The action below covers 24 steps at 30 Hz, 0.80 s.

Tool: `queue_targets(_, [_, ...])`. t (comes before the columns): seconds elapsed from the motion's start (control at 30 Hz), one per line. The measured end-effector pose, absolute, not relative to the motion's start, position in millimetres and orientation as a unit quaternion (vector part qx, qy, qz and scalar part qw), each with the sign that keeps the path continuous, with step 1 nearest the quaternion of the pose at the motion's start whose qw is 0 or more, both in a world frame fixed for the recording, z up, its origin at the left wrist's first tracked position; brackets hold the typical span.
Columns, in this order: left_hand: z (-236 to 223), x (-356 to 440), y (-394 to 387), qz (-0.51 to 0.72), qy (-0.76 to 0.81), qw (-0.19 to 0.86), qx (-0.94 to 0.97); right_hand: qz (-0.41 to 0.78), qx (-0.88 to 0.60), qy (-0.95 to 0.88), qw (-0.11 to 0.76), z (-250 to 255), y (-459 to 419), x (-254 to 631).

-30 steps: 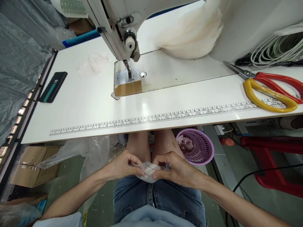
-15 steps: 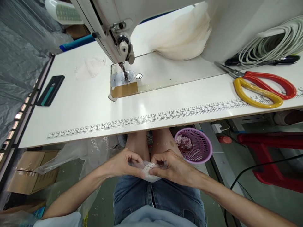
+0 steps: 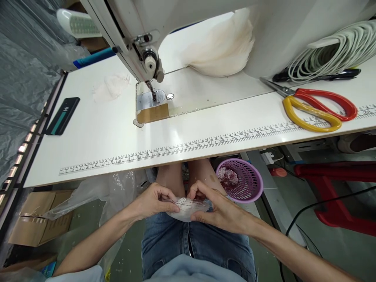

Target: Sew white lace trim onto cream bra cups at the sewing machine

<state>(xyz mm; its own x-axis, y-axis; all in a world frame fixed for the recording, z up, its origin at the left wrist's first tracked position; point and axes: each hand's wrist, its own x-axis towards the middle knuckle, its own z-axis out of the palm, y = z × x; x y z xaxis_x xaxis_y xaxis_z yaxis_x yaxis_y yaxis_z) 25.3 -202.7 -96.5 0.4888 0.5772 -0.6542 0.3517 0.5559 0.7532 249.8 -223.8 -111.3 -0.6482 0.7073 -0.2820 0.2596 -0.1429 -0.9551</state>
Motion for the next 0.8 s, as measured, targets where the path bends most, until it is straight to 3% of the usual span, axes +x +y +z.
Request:
queue_targets(0.37, [-100.5,24.7,-208.5,0.092,0.497,0.725,0.468,0.648,-0.407,-0.627,0.147,-118.7,-226.6,243.7])
queue_targets(0.6, [-104.2,25.1,-214.2,0.116,0.503,0.704,0.488,0.617,-0.358,-0.661,0.231,-115.4,-232.5,236.8])
queue_targets(0.8, [-106.1,24.1,-216.2,0.121,0.510,0.695,0.493,0.586,-0.346,-0.690,0.245,-116.6,-236.2,238.0])
